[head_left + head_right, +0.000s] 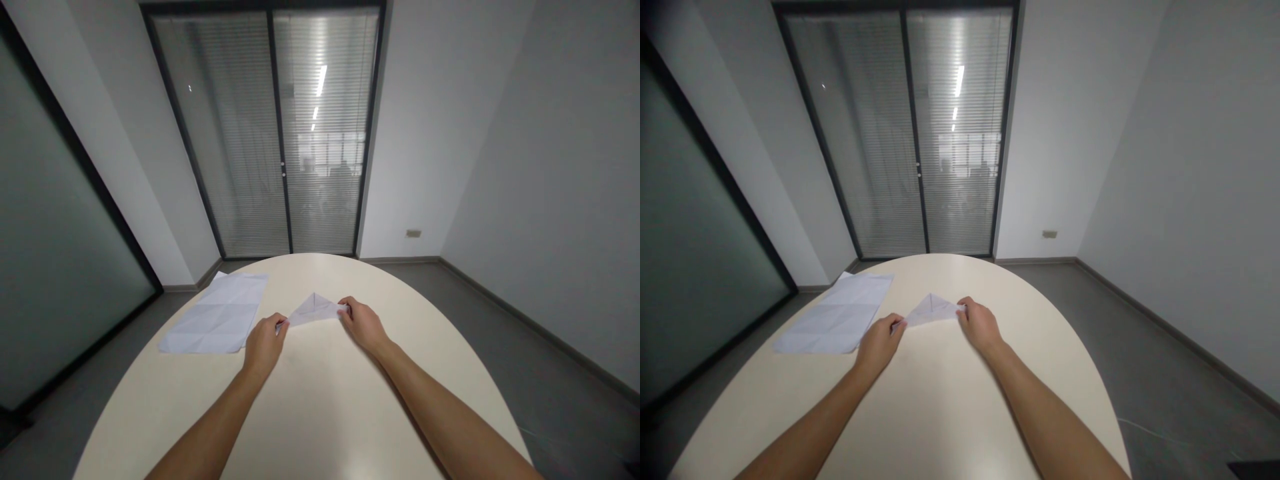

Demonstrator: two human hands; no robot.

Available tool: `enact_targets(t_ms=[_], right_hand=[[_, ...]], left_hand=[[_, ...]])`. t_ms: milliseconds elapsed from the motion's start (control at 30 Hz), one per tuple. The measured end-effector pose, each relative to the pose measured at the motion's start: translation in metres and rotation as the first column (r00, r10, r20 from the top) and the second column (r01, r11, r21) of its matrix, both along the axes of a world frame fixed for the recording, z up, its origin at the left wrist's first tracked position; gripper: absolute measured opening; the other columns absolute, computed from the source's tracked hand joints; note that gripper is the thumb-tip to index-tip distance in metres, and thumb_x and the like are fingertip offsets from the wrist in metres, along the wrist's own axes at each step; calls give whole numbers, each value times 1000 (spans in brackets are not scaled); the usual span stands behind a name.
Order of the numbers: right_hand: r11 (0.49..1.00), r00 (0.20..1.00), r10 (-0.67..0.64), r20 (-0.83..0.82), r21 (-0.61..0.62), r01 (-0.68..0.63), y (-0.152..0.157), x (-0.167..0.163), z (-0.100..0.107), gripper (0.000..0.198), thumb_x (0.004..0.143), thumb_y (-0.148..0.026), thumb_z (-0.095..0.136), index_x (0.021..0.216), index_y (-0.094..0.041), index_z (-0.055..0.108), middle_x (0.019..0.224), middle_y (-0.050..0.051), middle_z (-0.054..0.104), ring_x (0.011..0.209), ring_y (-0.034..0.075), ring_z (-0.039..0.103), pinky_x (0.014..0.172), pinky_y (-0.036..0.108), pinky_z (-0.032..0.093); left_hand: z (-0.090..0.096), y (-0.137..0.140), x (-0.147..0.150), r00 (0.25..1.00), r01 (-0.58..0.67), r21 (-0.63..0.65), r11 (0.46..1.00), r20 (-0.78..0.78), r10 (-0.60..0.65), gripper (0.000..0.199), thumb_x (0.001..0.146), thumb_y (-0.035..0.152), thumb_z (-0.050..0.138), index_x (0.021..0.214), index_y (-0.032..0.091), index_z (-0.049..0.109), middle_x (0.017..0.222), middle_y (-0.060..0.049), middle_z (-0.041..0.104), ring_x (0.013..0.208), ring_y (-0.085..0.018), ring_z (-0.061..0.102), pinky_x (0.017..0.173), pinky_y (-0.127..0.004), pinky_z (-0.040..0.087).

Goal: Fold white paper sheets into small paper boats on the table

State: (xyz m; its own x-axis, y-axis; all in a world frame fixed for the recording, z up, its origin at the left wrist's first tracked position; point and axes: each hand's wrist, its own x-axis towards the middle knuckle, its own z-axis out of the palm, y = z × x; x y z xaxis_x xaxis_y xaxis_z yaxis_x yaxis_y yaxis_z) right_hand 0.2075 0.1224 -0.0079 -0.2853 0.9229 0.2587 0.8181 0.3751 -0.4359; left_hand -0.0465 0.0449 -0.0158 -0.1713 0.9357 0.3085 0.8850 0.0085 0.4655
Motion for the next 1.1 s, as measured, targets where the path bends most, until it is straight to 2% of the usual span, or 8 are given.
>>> enact_targets(t_ms=[233,367,733,933,1100], right_hand=[[1000,1000,-28,-13,-5,28,2,4,-1,17,94,-29,53,101,-21,66,93,5,73,82,19,66,68,26,39],[1000,1000,-17,-18,11,17,0,4,1,17,94,-28,52,96,-22,68,93,5,74,83,19,66,69,27,40],[997,999,-3,43,72,0,-2,4,5,22,95,-26,53,96,-23,74,97,5,76,88,21,67,73,28,44],[996,995,-1,96,93,-8,-2,5,3,26,97,-28,52,103,-23,77,100,8,75,93,23,67,79,30,45],[992,988,50,144,111,-66,-1,7,3,28,97,-25,52,110,-26,77,101,8,74,96,23,66,82,30,45]], left_hand=[[1,0,-1,999,-33,-19,999,-41,32,20,95,24,53,103,20,71,96,-6,75,86,-20,67,72,-27,43],[3,-1,-1,993,-42,-8,999,-107,41,24,96,24,52,108,20,72,103,-7,75,92,-21,67,80,-29,45],[3,-4,0,966,-42,-26,999,-256,34,31,97,23,48,118,23,71,107,-7,72,99,-23,64,85,-30,47],[3,-3,0,943,-29,-42,999,-332,14,34,98,23,47,125,21,67,105,-9,69,97,-23,62,82,-31,46],[3,-2,0,922,-11,-59,998,-387,-12,34,98,20,47,126,21,66,103,-10,67,96,-24,60,82,-32,45]])
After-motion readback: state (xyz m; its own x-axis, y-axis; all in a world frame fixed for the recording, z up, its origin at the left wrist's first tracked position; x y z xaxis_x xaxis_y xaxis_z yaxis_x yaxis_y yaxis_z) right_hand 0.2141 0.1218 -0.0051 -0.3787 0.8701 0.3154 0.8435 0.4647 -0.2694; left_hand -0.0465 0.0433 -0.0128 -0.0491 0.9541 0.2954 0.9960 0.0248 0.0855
